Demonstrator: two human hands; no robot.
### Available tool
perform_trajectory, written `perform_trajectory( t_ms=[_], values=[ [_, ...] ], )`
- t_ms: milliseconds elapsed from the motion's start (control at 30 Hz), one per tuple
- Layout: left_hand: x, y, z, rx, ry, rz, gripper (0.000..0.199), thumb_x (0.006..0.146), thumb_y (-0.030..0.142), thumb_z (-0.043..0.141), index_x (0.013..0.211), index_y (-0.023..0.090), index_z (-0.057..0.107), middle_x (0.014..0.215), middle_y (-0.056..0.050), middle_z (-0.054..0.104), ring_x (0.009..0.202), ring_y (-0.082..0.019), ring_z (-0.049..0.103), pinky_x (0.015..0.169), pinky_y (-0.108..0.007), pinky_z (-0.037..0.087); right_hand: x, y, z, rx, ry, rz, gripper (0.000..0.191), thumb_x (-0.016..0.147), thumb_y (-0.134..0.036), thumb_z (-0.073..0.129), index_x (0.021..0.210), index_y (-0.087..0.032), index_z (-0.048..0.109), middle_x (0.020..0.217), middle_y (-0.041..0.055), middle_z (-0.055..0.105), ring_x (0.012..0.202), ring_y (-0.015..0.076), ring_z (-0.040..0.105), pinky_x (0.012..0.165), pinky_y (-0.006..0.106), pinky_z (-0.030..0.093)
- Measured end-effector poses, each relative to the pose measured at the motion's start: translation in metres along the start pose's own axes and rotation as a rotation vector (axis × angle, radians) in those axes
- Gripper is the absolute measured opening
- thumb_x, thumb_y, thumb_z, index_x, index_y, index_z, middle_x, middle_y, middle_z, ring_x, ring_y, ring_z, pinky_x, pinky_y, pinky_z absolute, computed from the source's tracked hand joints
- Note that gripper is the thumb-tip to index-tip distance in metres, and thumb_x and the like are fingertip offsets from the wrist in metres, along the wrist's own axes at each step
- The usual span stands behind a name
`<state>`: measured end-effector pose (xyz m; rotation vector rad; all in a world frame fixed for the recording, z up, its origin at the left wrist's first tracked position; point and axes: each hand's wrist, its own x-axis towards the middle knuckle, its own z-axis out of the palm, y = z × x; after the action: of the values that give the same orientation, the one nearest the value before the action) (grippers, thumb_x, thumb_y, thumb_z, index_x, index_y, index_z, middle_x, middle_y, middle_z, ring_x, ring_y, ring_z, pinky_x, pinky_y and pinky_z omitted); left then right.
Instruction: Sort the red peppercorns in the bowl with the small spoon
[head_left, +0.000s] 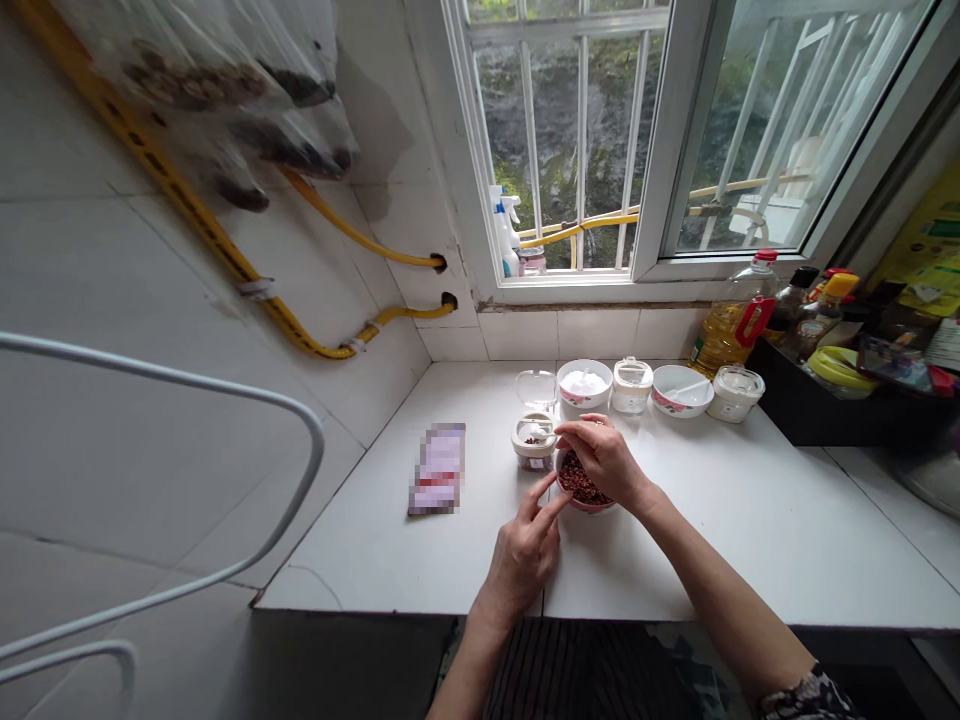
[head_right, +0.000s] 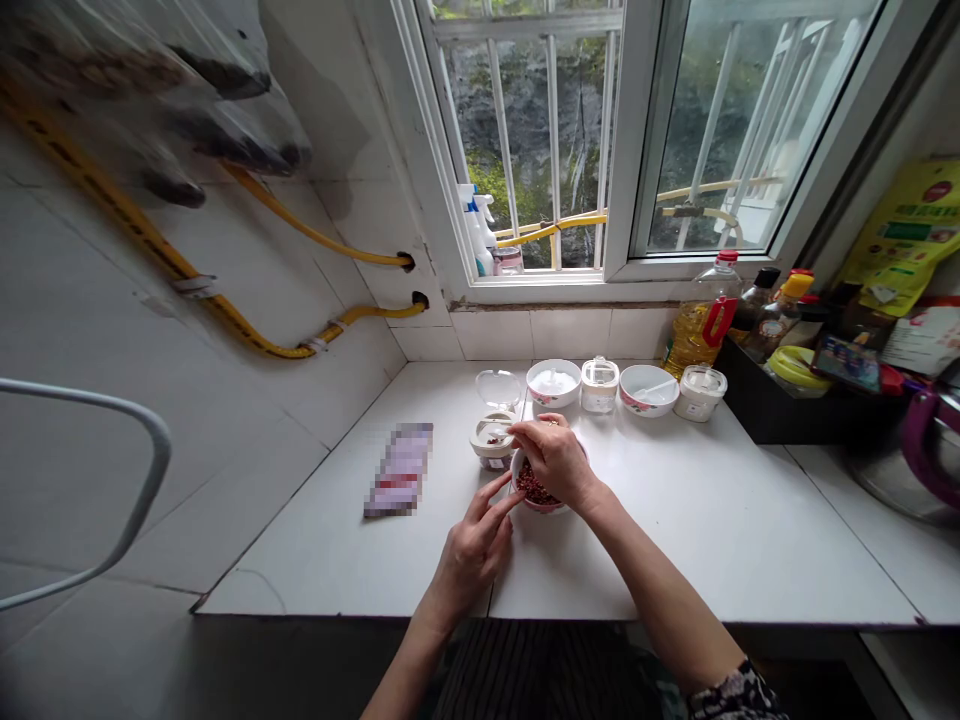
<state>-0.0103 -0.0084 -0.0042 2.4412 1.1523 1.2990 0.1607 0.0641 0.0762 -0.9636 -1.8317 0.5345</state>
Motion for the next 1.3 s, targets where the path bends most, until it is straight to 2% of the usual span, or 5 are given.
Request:
perform_trajectory(
  t_ms=[200, 367, 567, 800, 1300],
  values=[
    [0.000, -0.001, 0.000, 0.014, -0.004, 0.003, 0.054, 0.092, 0.002, 0.044, 0.139, 0.028, 0.049, 0.142, -0.013, 0.053, 0.101, -0.017, 0.071, 0.080, -0.026, 0.061, -0.003, 0.002, -0.025, -0.029, 0.132, 0.080, 0.020, 0.093, -0.028, 0.054, 0.090, -0.023, 0.073, 0.076, 0.0066, 0.077, 0.085, 0.0254, 0.069, 0.091, 0.041, 0.050],
    [-0.001, -0.001, 0.000, 0.006, -0.007, -0.001, 0.053, 0.093, 0.003, 0.045, 0.139, 0.028, 0.048, 0.143, -0.013, 0.053, 0.101, -0.016, 0.071, 0.080, -0.026, 0.061, -0.006, 0.008, -0.042, -0.008, -0.026, 0.171, 0.020, 0.088, -0.025, 0.054, 0.076, -0.022, 0.070, 0.061, 0.0030, 0.072, 0.063, 0.0200, 0.066, 0.071, 0.033, 0.051],
    [-0.001, -0.001, 0.000, 0.011, -0.013, -0.013, 0.054, 0.094, 0.003, 0.045, 0.141, 0.029, 0.048, 0.143, -0.012, 0.053, 0.102, -0.016, 0.070, 0.079, -0.026, 0.061, -0.010, 0.009, -0.035, 0.066, -0.211, 0.257, 0.024, 0.084, -0.019, 0.053, 0.064, -0.021, 0.065, 0.053, -0.0001, 0.067, 0.051, 0.0151, 0.060, 0.057, 0.027, 0.047],
    [-0.001, -0.002, 0.001, 0.027, -0.004, -0.001, 0.052, 0.093, 0.004, 0.045, 0.139, 0.029, 0.049, 0.142, -0.012, 0.053, 0.096, -0.015, 0.071, 0.075, -0.025, 0.061, -0.009, 0.011, -0.033, 0.233, -0.113, 0.428, 0.018, 0.081, -0.024, 0.055, 0.068, -0.020, 0.066, 0.052, -0.0005, 0.068, 0.050, 0.0160, 0.063, 0.057, 0.026, 0.050],
    [0.001, 0.000, 0.000, 0.006, 0.014, 0.002, 0.052, 0.093, 0.003, 0.045, 0.137, 0.029, 0.050, 0.143, -0.011, 0.053, 0.096, -0.014, 0.071, 0.077, -0.024, 0.061, -0.010, 0.021, -0.032, 0.101, -0.076, 0.365, 0.018, 0.081, -0.021, 0.053, 0.067, -0.021, 0.064, 0.051, -0.0003, 0.067, 0.050, 0.0161, 0.063, 0.054, 0.026, 0.048]
  ],
)
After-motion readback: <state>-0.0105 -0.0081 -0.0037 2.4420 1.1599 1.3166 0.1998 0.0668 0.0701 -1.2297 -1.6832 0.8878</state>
